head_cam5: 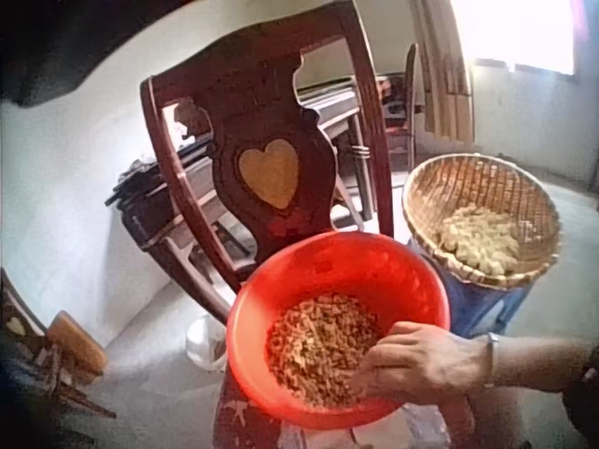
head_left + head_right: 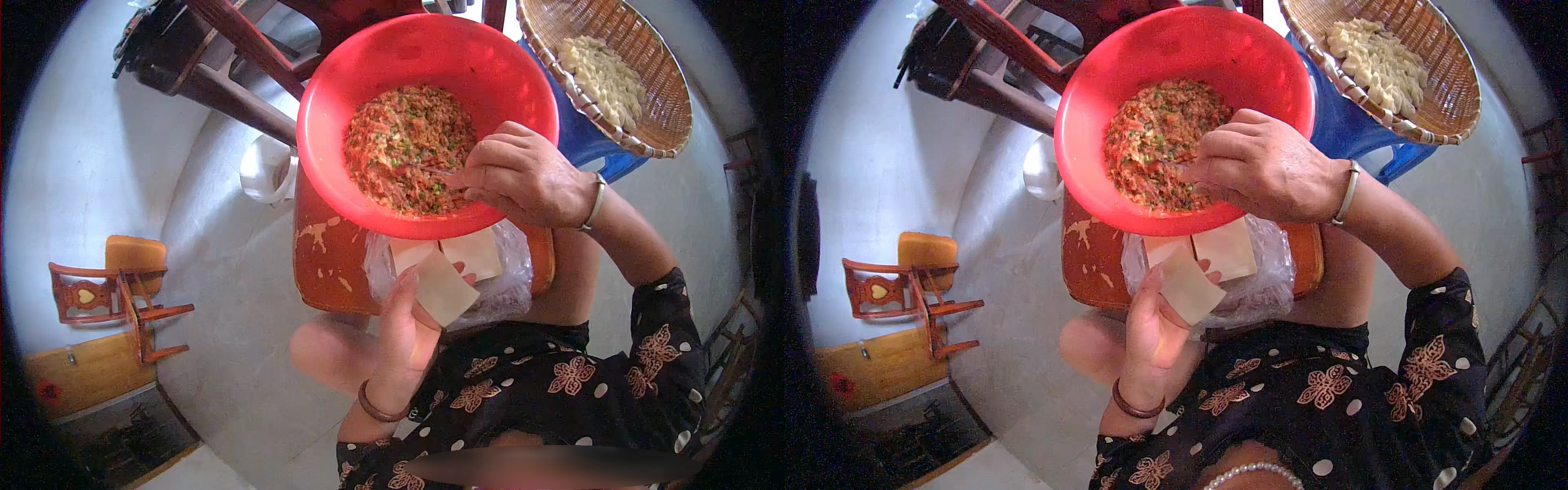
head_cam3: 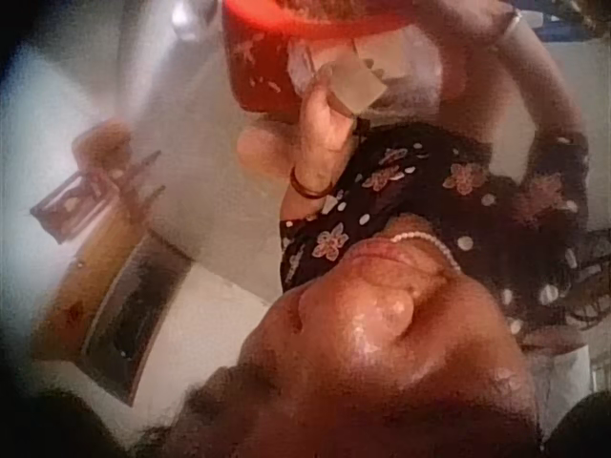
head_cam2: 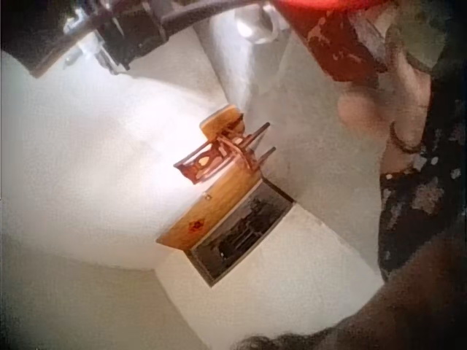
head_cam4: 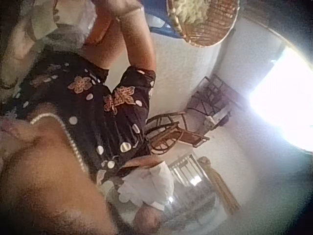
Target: The person makes dumplings by scooping filling onto wrappers with a spoon, folding and pinching the wrappers closed by hand, and placing the assembled dumplings into a woven basket.
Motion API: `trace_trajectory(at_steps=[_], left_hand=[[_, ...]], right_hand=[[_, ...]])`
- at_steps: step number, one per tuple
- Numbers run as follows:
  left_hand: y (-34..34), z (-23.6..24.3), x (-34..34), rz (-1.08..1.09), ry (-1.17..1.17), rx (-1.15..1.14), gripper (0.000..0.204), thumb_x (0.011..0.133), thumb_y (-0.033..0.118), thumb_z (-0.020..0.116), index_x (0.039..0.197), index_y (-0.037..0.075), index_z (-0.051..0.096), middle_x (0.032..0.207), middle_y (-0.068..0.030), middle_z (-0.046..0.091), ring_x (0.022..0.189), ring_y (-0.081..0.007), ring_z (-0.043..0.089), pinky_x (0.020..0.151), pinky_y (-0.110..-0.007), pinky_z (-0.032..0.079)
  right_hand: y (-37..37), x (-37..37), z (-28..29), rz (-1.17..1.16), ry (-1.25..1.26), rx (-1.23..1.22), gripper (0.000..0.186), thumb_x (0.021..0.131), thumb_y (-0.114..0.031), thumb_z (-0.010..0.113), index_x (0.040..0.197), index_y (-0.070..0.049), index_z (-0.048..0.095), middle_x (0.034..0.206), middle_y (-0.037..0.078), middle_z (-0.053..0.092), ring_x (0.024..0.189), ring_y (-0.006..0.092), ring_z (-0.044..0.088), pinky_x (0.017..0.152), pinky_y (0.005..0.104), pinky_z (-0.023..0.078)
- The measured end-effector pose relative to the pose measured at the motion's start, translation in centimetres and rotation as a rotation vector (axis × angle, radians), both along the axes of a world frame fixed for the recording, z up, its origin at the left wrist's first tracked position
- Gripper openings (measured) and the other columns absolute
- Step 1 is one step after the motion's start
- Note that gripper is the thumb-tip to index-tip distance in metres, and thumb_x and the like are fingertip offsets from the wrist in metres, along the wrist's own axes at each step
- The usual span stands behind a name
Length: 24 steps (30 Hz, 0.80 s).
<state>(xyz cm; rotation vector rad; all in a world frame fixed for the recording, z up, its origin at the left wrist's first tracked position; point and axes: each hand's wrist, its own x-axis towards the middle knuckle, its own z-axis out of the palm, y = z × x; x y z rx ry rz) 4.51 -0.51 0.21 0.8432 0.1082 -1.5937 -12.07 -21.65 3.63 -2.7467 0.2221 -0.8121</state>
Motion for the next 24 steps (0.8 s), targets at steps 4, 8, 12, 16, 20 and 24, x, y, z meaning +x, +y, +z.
trace_trajectory(at_steps=[4, 8, 12, 16, 20, 24], left_hand=[[-0.2, 0.5, 0.0, 0.013, 0.006, -0.05, 0.046, 0.098, 0.022, 0.051, 0.136, -0.003, 0.044, 0.131, -0.0217, 0.054, 0.122, -0.0388, 0.053, 0.109, -0.049, 0.04], [-0.5, 1.0, 0.1, 0.027, -0.043, -0.041, 0.044, 0.098, 0.017, 0.049, 0.136, -0.004, 0.044, 0.132, -0.0223, 0.054, 0.125, -0.0377, 0.052, 0.11, -0.048, 0.039], [-0.6, 1.0, 0.0, 0.051, -0.009, -0.026, 0.044, 0.096, 0.013, 0.049, 0.135, -0.006, 0.043, 0.133, -0.0229, 0.053, 0.127, -0.0373, 0.05, 0.112, -0.048, 0.037], [-0.8, 1.4, 0.0, 0.077, 0.04, -0.039, 0.046, 0.095, 0.013, 0.05, 0.136, -0.006, 0.042, 0.133, -0.0229, 0.053, 0.127, -0.037, 0.049, 0.113, -0.048, 0.035], [-0.7, 1.1, 0.1, 0.086, -0.004, -0.003, 0.049, 0.095, 0.015, 0.052, 0.138, -0.006, 0.04, 0.134, -0.0223, 0.052, 0.127, -0.0365, 0.05, 0.113, -0.048, 0.035], [-1.1, 0.9, -0.1, 0.051, -0.036, -0.029, 0.054, 0.095, 0.02, 0.053, 0.141, -0.003, 0.037, 0.14, -0.0193, 0.047, 0.131, -0.033, 0.046, 0.113, -0.047, 0.033]], right_hand=[[0.5, -0.9, 0.2, 0.114, 0.034, 0.074, 0.026, 0.079, -0.017, 0.07, 0.104, -0.009, 0.067, 0.091, 0.005, 0.06, 0.08, 0.0221, 0.059, 0.072, 0.0363, 0.045], [0.7, -1.2, 0.9, 0.119, 0.077, 0.076, 0.025, 0.079, -0.014, 0.073, 0.102, -0.008, 0.069, 0.089, 0.004, 0.059, 0.083, 0.0217, 0.059, 0.072, 0.037, 0.046], [0.3, -0.8, 0.4, 0.084, 0.005, 0.056, 0.023, 0.079, -0.014, 0.072, 0.1, -0.007, 0.069, 0.087, 0.003, 0.059, 0.079, 0.0212, 0.059, 0.069, 0.0363, 0.045], [0.9, -0.6, 0.0, 0.097, -0.025, 0.083, 0.02, 0.075, -0.017, 0.072, 0.093, -0.009, 0.066, 0.085, 0.003, 0.058, 0.076, 0.0206, 0.059, 0.067, 0.0359, 0.044], [1.5, -0.3, -0.4, 0.095, -0.031, 0.131, 0.018, 0.075, -0.018, 0.072, 0.09, -0.01, 0.065, 0.082, 0.003, 0.057, 0.073, 0.0204, 0.058, 0.066, 0.0354, 0.044], [1.7, -0.2, -0.7, 0.049, -0.07, 0.224, 0.018, 0.077, -0.014, 0.071, 0.093, -0.007, 0.065, 0.081, 0.005, 0.059, 0.069, 0.0227, 0.059, 0.061, 0.0362, 0.045]])
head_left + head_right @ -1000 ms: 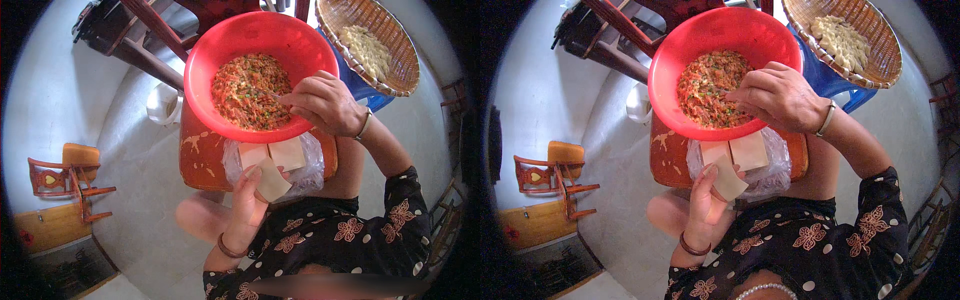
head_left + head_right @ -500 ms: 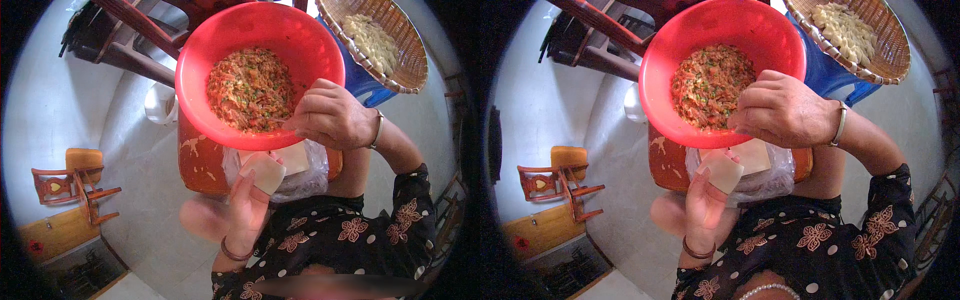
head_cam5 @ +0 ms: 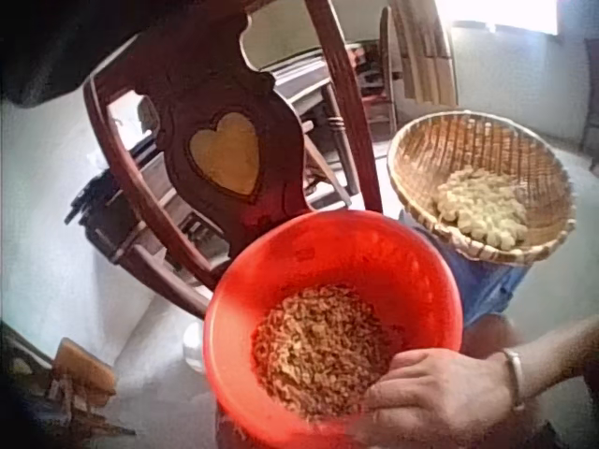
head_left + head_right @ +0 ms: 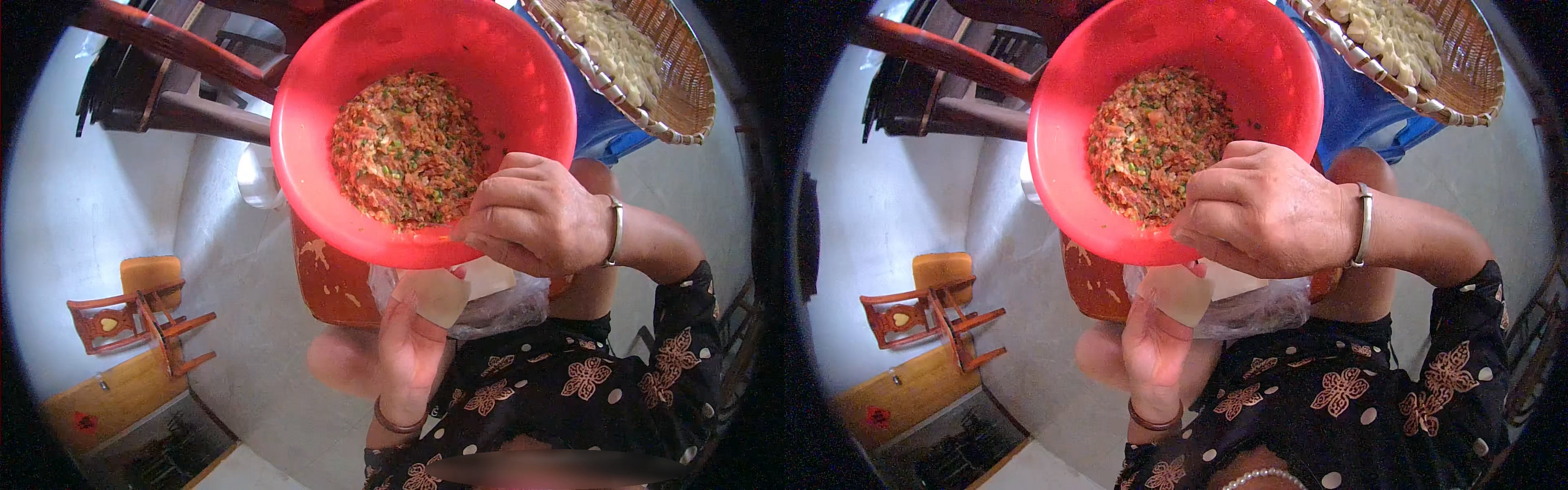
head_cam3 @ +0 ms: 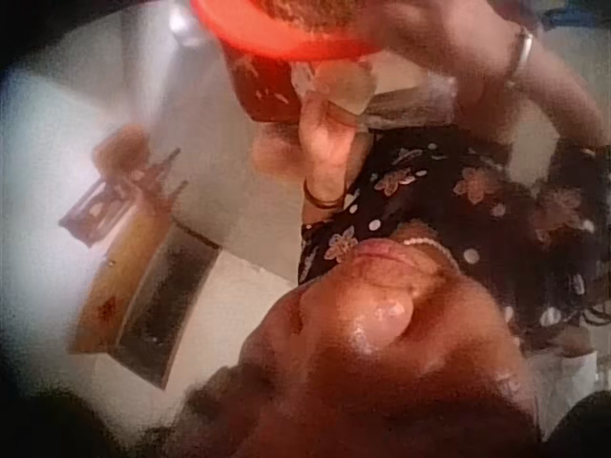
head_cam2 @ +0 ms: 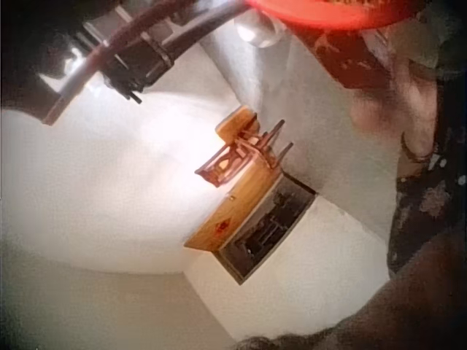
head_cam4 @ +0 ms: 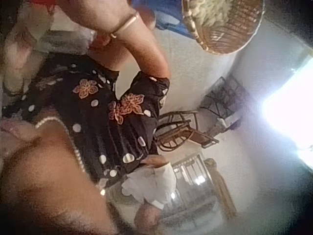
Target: The person makes dumplings by scooping filling onto wrappers with a spoon, folding and pinching the wrappers closed by hand, and placing the assembled dumplings into a woven basket.
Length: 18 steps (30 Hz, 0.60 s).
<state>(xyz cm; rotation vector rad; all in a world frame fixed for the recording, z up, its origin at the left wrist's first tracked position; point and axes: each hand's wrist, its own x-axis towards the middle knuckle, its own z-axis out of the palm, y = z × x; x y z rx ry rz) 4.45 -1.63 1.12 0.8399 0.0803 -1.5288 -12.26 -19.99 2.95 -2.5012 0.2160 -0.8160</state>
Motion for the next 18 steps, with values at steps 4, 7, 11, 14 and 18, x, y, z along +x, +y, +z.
trace_trajectory(at_steps=[4, 7, 11, 14, 18], left_hand=[[-0.1, -0.4, 0.0, 0.029, 0.026, 0.009, 0.058, 0.094, 0.017, 0.053, 0.144, -0.002, 0.032, 0.144, -0.0152, 0.043, 0.133, -0.0276, 0.044, 0.113, -0.043, 0.034], [0.0, 0.2, -0.4, 0.011, -0.166, 0.142, 0.059, 0.1, 0.033, 0.043, 0.146, 0.0, 0.03, 0.146, -0.0164, 0.039, 0.135, -0.029, 0.039, 0.115, -0.043, 0.03], [-0.6, 0.5, -0.2, 0.056, -0.023, 0.174, 0.061, 0.096, 0.028, 0.05, 0.146, 0.0, 0.029, 0.146, -0.013, 0.041, 0.133, -0.0257, 0.042, 0.112, -0.041, 0.034], [-0.6, 0.7, 0.1, 0.091, 0.072, 0.19, 0.063, 0.094, 0.024, 0.054, 0.147, 0.001, 0.028, 0.145, -0.0107, 0.042, 0.131, -0.0234, 0.044, 0.11, -0.04, 0.037], [-0.1, 0.0, 1.2, -0.028, -0.07, 0.094, 0.059, 0.095, 0.025, 0.053, 0.145, 0.001, 0.032, 0.144, -0.0131, 0.043, 0.131, -0.0267, 0.045, 0.111, -0.042, 0.037]], right_hand=[[0.1, 0.2, -0.2, -0.002, -0.063, 0.131, 0.017, 0.079, -0.008, 0.07, 0.095, -0.003, 0.066, 0.082, 0.009, 0.061, 0.067, 0.0251, 0.06, 0.057, 0.0359, 0.045], [0.1, 0.1, -0.5, 0.032, -0.119, 0.187, 0.017, 0.079, -0.006, 0.069, 0.095, -0.001, 0.066, 0.082, 0.01, 0.061, 0.065, 0.0251, 0.06, 0.056, 0.036, 0.046], [0.4, -0.3, -0.5, 0.017, -0.143, 0.169, 0.017, 0.079, -0.011, 0.07, 0.092, -0.003, 0.063, 0.078, 0.006, 0.056, 0.064, 0.0242, 0.056, 0.056, 0.0371, 0.044], [0.4, -0.9, -0.6, 0.042, -0.166, 0.137, 0.017, 0.078, -0.01, 0.071, 0.092, -0.003, 0.063, 0.078, 0.006, 0.056, 0.062, 0.023, 0.055, 0.055, 0.0361, 0.043], [0.4, -1.8, -0.4, 0.084, -0.205, 0.149, 0.018, 0.078, -0.01, 0.072, 0.093, -0.003, 0.065, 0.08, 0.007, 0.057, 0.061, 0.023, 0.055, 0.054, 0.0349, 0.042]])
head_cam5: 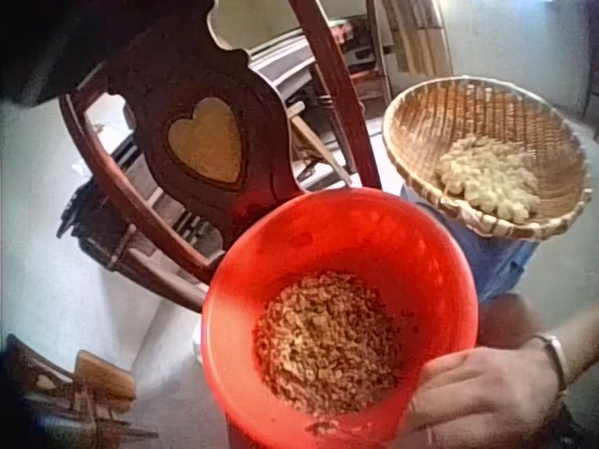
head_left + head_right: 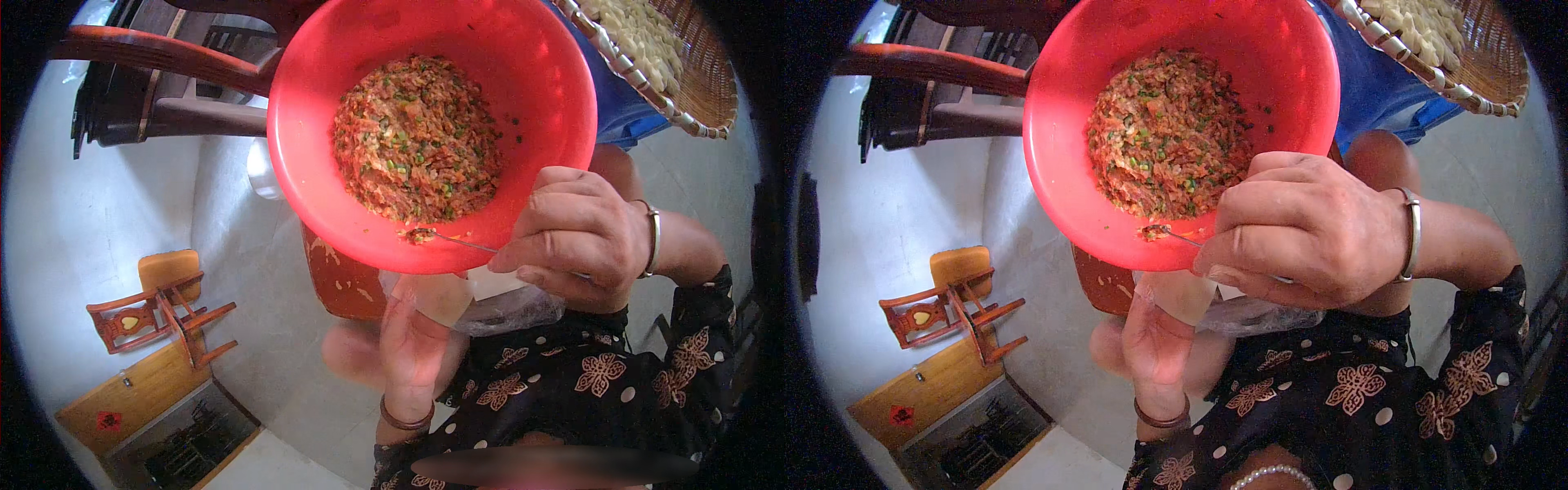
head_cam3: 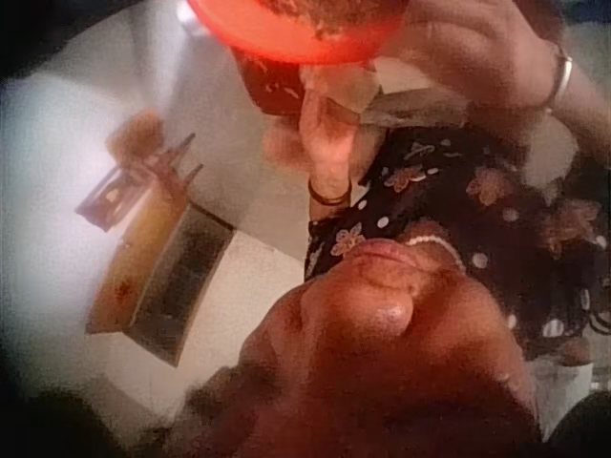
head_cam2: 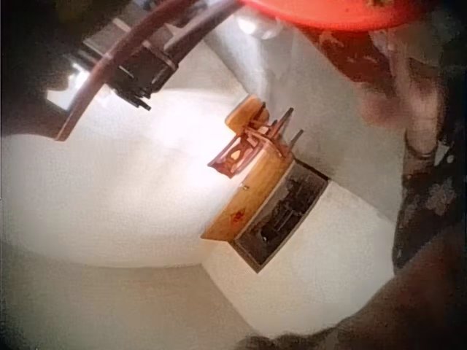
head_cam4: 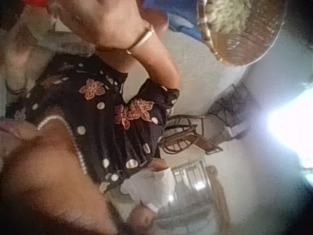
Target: The person makes dumplings by scooping filling onto wrappers with a spoon, folding and pinching the wrappers closed by hand, and placing the assembled dumplings into a woven basket.
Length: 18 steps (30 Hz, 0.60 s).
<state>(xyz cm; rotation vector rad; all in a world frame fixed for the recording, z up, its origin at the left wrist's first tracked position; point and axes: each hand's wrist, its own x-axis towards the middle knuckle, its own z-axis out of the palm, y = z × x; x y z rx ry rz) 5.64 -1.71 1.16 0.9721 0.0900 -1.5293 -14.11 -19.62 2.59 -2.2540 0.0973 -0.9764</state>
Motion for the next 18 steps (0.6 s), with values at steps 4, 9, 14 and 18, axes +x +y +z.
trace_trajectory(at_steps=[4, 9, 14, 18], left_hand=[[-0.7, 1.6, -0.9, 0.01, -0.02, 0.036, 0.056, 0.097, 0.027, 0.05, 0.145, 0.003, 0.033, 0.143, -0.014, 0.044, 0.131, -0.028, 0.046, 0.111, -0.043, 0.036], [-0.5, 1.9, -0.5, 0.06, 0.006, 0.096, 0.052, 0.101, 0.031, 0.044, 0.144, 0.003, 0.035, 0.144, -0.0162, 0.044, 0.134, -0.0308, 0.043, 0.113, -0.046, 0.034], [0.9, 0.5, 0.8, 0.004, 0.184, -0.231, 0.052, 0.104, 0.034, 0.035, 0.143, -0.001, 0.036, 0.145, -0.0198, 0.043, 0.136, -0.0338, 0.04, 0.115, -0.049, 0.031], [0.9, 1.4, 0.2, 0.033, 0.261, -0.223, 0.056, 0.104, 0.037, 0.028, 0.142, -0.003, 0.035, 0.138, -0.0228, 0.049, 0.129, -0.0332, 0.048, 0.113, -0.045, 0.035]], right_hand=[[0.0, -0.9, 0.9, -0.008, 0.006, 0.051, 0.015, 0.082, -0.008, 0.07, 0.095, -0.002, 0.066, 0.081, 0.009, 0.06, 0.063, 0.0238, 0.057, 0.054, 0.0344, 0.044], [0.7, -2.1, 2.2, -0.063, 0.005, 0.196, 0.01, 0.086, -0.004, 0.062, 0.094, 0.001, 0.067, 0.079, 0.011, 0.064, 0.066, 0.0238, 0.062, 0.057, 0.0337, 0.048], [2.1, -2.8, 1.7, 0.069, -0.012, 0.28, 0.016, 0.091, -0.01, 0.06, 0.1, 0.001, 0.069, 0.085, 0.009, 0.064, 0.071, 0.0197, 0.063, 0.06, 0.0316, 0.049], [3.7, -3.3, -0.3, 0.214, 0.018, -0.022, 0.023, 0.088, -0.013, 0.066, 0.108, -0.002, 0.069, 0.088, 0.005, 0.062, 0.074, 0.0179, 0.061, 0.063, 0.0324, 0.05]])
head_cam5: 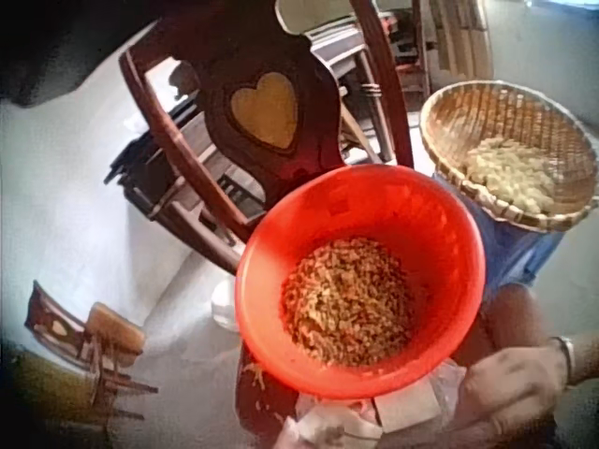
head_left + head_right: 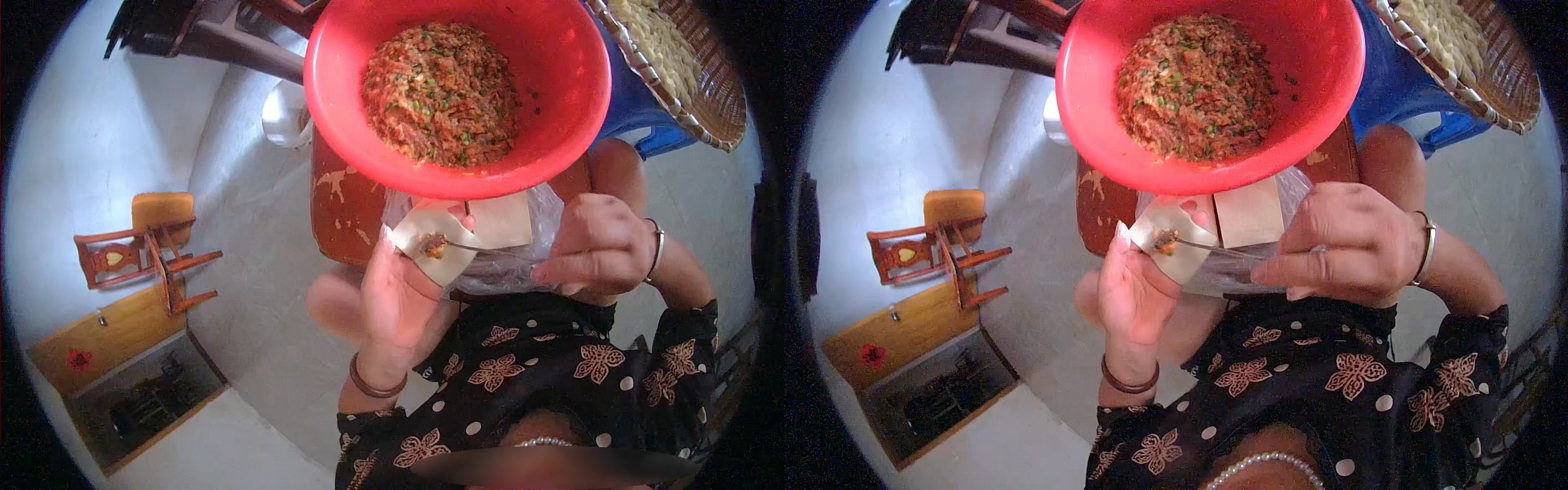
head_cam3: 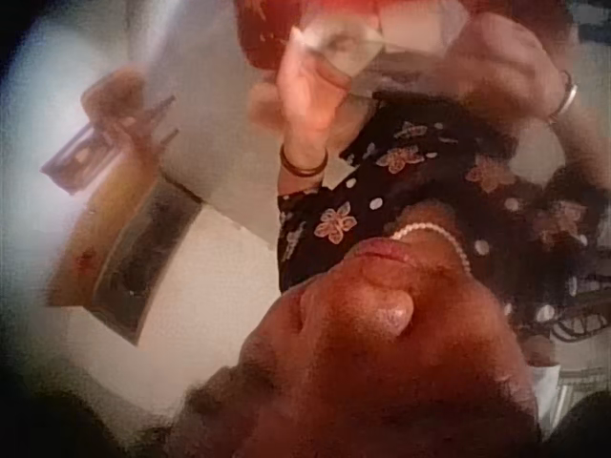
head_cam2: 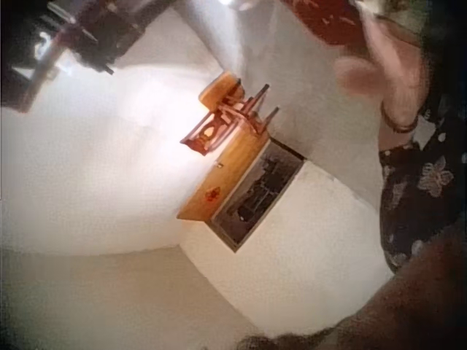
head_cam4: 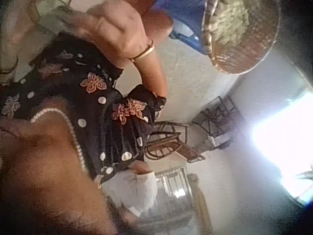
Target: The person makes dumplings by scooping filling onto wrappers with a spoon, folding and pinching the wrappers closed by hand, and placing the assembled dumplings into a woven basket.
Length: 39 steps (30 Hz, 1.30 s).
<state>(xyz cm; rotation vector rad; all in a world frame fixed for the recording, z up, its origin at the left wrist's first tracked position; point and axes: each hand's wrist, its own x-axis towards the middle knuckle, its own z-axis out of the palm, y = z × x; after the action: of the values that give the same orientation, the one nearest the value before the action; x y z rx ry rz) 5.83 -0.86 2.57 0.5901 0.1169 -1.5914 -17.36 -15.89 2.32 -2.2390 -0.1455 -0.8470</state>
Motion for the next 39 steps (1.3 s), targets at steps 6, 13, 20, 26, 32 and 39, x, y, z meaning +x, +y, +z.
trace_trajectory(at_steps=[6, 13, 20, 26, 32, 39], left_hand=[[2.0, -2.5, 1.8, -0.104, 0.129, -0.126, 0.056, 0.103, 0.034, 0.031, 0.14, -0.006, 0.036, 0.137, -0.0236, 0.05, 0.127, -0.0361, 0.05, 0.111, -0.047, 0.036], [2.9, -2.4, 2.5, -0.283, -0.144, -0.011, 0.05, 0.102, 0.031, 0.037, 0.135, -0.005, 0.043, 0.127, -0.023, 0.057, 0.12, -0.0372, 0.056, 0.105, -0.049, 0.043], [3.1, -1.8, 2.7, -0.262, -0.275, 0.003, 0.047, 0.101, 0.029, 0.041, 0.134, -0.004, 0.045, 0.127, -0.0207, 0.058, 0.121, -0.0374, 0.054, 0.103, -0.049, 0.045], [2.5, -2.7, -1.2, -0.11, -0.173, 0.07, 0.049, 0.102, 0.029, 0.038, 0.139, -0.003, 0.038, 0.135, -0.0221, 0.051, 0.125, -0.0405, 0.05, 0.104, -0.053, 0.044], [2.4, -3.1, -3.1, -0.151, 0.035, 0.004, 0.048, 0.104, 0.031, 0.032, 0.14, -0.002, 0.037, 0.138, -0.0219, 0.049, 0.127, -0.0407, 0.048, 0.106, -0.057, 0.041], [2.5, -2.1, -3.4, -0.114, -0.029, 0.002, 0.05, 0.105, 0.035, 0.03, 0.14, 0.001, 0.038, 0.141, -0.0196, 0.047, 0.129, -0.0355, 0.047, 0.109, -0.054, 0.038]], right_hand=[[0.5, -1.4, -0.4, 0.044, 0.032, -0.445, 0.04, 0.075, -0.017, 0.071, 0.113, -0.007, 0.068, 0.088, 0.002, 0.06, 0.069, 0.0157, 0.059, 0.062, 0.0301, 0.05], [0.3, -2.1, 0.1, 0.086, 0.018, -0.619, 0.044, 0.071, -0.018, 0.072, 0.114, -0.009, 0.068, 0.083, 0.001, 0.057, 0.064, 0.0138, 0.057, 0.056, 0.0282, 0.048], [0.2, -2.5, 0.7, -0.089, 0.001, -0.514, 0.04, 0.074, -0.019, 0.073, 0.113, -0.009, 0.068, 0.09, 0.004, 0.062, 0.073, 0.0195, 0.06, 0.063, 0.0346, 0.05], [-2.1, 1.7, 0.4, -0.546, 0.174, -0.594, 0.027, 0.077, -0.019, 0.069, 0.102, -0.009, 0.068, 0.092, 0.004, 0.058, 0.087, 0.023, 0.058, 0.077, 0.0353, 0.045], [-1.5, 2.8, 0.9, -0.538, 0.332, -0.534, 0.031, 0.079, -0.03, 0.07, 0.105, -0.013, 0.068, 0.093, 0.003, 0.054, 0.092, 0.0219, 0.054, 0.088, 0.0367, 0.041], [2.0, -1.9, -1.4, -0.499, 0.037, -0.523, 0.05, 0.07, -0.034, 0.076, 0.117, -0.018, 0.068, 0.091, 0.0, 0.055, 0.083, 0.0202, 0.055, 0.078, 0.0383, 0.043]])
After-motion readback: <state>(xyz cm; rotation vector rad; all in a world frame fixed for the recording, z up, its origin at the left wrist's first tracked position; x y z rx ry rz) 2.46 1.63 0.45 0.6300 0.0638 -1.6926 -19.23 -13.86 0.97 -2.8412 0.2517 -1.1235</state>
